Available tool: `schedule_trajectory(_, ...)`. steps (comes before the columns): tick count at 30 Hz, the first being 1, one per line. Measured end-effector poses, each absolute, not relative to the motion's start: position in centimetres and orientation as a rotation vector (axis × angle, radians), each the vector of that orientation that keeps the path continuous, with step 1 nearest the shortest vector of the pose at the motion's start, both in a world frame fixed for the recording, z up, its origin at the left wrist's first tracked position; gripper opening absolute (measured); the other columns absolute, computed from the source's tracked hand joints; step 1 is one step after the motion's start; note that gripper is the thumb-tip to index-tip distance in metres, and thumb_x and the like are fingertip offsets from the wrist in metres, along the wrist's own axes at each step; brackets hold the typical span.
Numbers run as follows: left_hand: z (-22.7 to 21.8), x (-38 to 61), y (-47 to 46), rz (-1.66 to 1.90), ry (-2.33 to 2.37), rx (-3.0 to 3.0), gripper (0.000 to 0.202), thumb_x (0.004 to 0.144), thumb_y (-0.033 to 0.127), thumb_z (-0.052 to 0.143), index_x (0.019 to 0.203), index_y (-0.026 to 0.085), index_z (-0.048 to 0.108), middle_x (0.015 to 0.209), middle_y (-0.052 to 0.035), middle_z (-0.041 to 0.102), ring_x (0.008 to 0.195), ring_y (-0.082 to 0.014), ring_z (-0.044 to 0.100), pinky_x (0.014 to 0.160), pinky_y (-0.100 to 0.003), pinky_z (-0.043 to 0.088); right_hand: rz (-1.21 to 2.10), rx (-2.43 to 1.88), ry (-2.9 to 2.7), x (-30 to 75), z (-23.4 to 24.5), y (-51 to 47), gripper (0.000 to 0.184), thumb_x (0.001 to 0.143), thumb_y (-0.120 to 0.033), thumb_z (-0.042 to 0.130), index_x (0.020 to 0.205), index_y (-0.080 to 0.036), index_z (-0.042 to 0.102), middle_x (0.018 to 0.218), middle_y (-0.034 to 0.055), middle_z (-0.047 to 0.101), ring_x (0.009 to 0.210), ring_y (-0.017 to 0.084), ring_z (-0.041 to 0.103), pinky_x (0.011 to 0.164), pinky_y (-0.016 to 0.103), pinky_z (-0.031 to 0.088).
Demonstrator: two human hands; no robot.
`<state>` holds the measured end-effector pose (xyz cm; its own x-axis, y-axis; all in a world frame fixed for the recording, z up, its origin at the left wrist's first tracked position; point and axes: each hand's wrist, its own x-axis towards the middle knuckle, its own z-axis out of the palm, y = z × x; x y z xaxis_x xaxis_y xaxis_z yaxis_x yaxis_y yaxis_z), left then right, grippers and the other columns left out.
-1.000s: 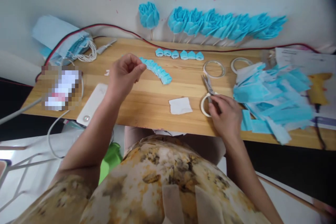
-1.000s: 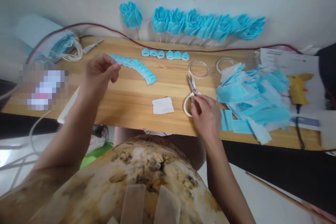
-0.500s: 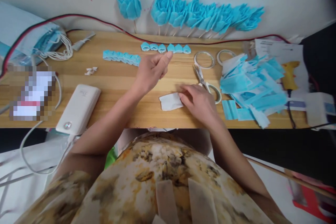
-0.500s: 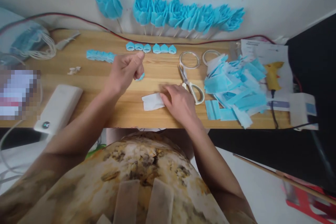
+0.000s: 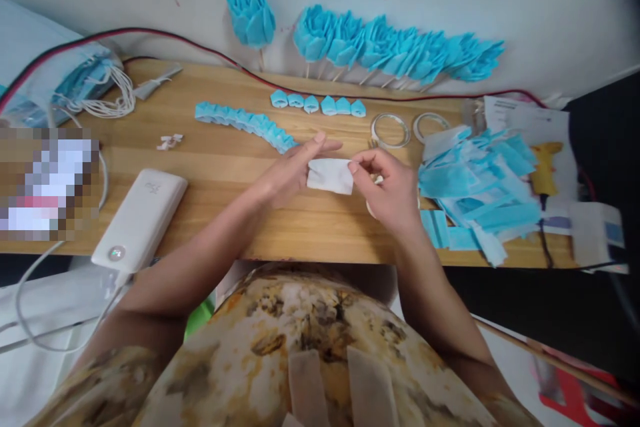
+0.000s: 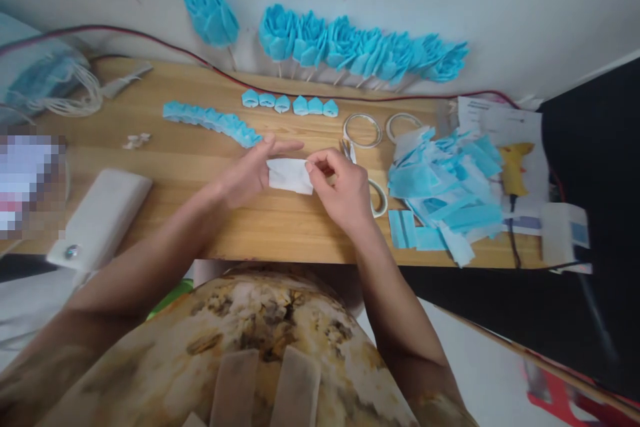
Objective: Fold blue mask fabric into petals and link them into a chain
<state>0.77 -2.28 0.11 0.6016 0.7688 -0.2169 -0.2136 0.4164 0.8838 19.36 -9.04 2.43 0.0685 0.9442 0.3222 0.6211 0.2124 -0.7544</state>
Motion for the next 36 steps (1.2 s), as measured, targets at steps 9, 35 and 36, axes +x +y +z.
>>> schedule_trajectory(9, -0.7, 0.4, -1.9, 0.75, 0.702, 0.86, 0.036, 0.079, 0.028, 0.086, 0.109, 0.013, 0.074, 0.116, -0.0135, 0.08, 0.103, -0.0254, 0.077, 0.085, -0.037, 0.064, 0.556, -1.33, -1.561, 20.4, 0.6, -7.4, 0.025, 0.103, -0.033, 0.057, 0.124, -0.028, 0.068, 0.098, 0.0024, 0.079, 0.087, 0.019, 0.075, 0.081, 0.036, 0.061)
schedule_trajectory(35, -0.5, 0.6, -2.4, 0.767, 0.693, 0.934, 0.044, 0.082, 0.047, 0.088, 0.108, 0.014, 0.075, 0.105, -0.0109, 0.081, 0.1, -0.0246, 0.078, 0.097, -0.041, 0.062, 0.453, -1.343, -1.677, 20.1, 0.0, -7.9, 0.01, 0.096, -0.029, 0.068, 0.086, -0.026, 0.071, 0.089, 0.0016, 0.078, 0.086, 0.02, 0.073, 0.081, 0.038, 0.06)
schedule_trajectory(36, -0.4, 0.7, -2.4, 0.763, 0.696, 0.937, 0.046, 0.084, 0.051, 0.086, 0.108, 0.014, 0.075, 0.104, -0.0114, 0.08, 0.1, -0.0253, 0.078, 0.096, -0.042, 0.062, 0.462, -1.342, -1.661, 20.1, -0.1, -7.9, 0.011, 0.096, -0.028, 0.068, 0.086, -0.026, 0.071, 0.088, 0.0012, 0.077, 0.083, 0.019, 0.072, 0.079, 0.037, 0.06)
